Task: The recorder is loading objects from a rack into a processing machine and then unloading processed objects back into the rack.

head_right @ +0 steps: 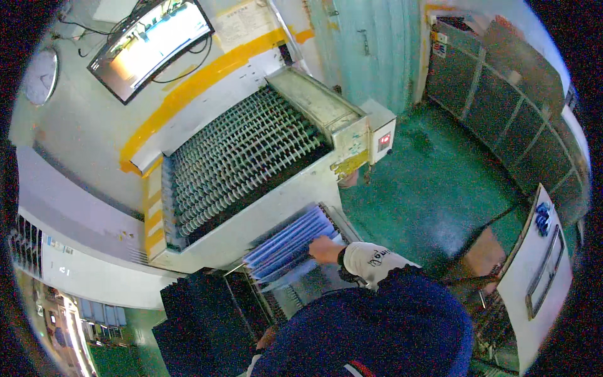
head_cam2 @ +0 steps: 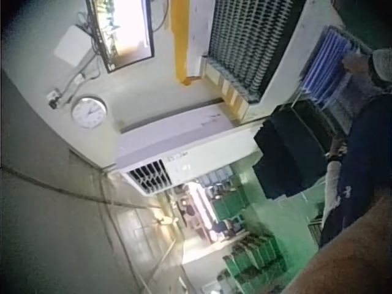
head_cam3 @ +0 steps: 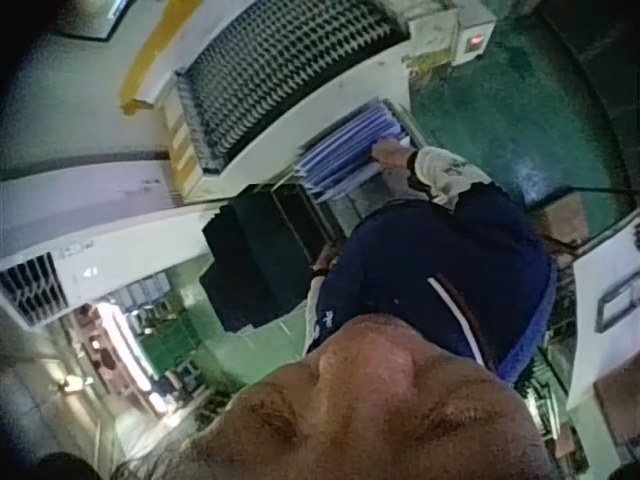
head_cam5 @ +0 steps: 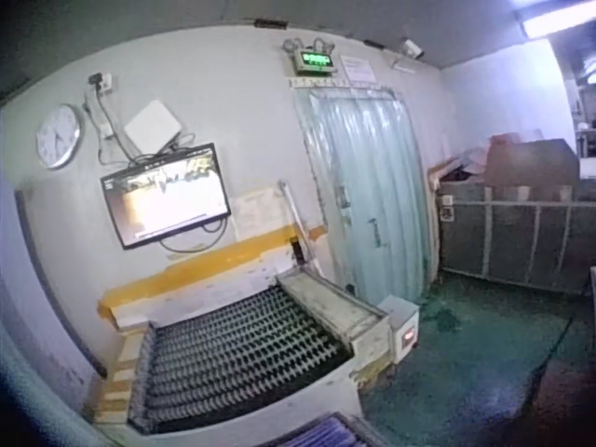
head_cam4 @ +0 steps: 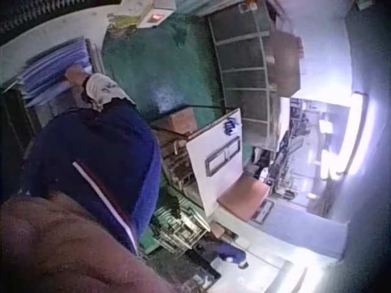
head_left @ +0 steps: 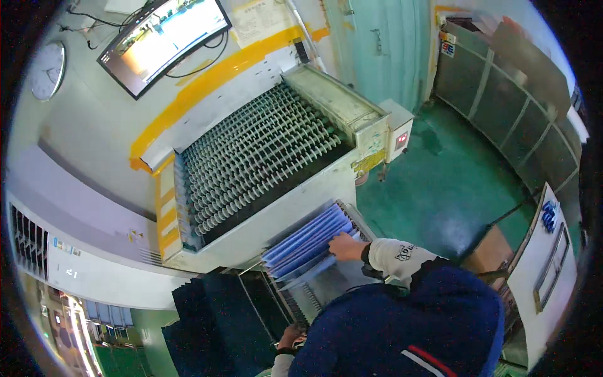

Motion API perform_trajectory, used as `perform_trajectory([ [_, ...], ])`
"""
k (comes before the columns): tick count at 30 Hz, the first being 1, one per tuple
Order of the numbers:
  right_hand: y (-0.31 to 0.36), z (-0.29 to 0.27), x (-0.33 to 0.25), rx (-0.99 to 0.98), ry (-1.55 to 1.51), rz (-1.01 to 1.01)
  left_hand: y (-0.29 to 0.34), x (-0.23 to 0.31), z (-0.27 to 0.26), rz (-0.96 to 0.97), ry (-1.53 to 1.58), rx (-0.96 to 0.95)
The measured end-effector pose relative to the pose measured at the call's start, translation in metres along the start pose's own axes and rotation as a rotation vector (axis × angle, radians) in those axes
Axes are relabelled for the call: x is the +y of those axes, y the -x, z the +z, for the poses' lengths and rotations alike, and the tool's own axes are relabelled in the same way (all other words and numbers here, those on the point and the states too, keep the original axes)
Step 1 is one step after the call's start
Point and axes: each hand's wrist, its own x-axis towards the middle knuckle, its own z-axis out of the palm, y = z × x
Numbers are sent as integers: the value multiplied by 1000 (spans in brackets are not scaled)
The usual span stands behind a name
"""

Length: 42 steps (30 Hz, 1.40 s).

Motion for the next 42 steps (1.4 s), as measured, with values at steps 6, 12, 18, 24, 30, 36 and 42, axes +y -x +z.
perform_trajectory([
  [6, 0, 0, 4, 3, 42, 25, -26, -29, 7, -128, 276, -105],
  [12, 5, 12, 10, 197, 128, -53, 13, 22, -11, -183, 621, -221],
  [18, 5, -7, -3, 47, 101, -42, -11, -14, 10, -242, 523, -230],
  [24, -7, 11, 5, 121, 21, -66, -13, -31, 26, -187, 614, -113],
  [30, -10, 12, 7, 104, 28, -80, -9, -32, 17, -114, 564, 73],
  [36, -5, 14, 3, 96, 29, -75, -21, -53, 19, -118, 482, 127],
  [42, 0, 14, -2, 62, 72, -36, -33, -70, 17, 197, 47, 85],
])
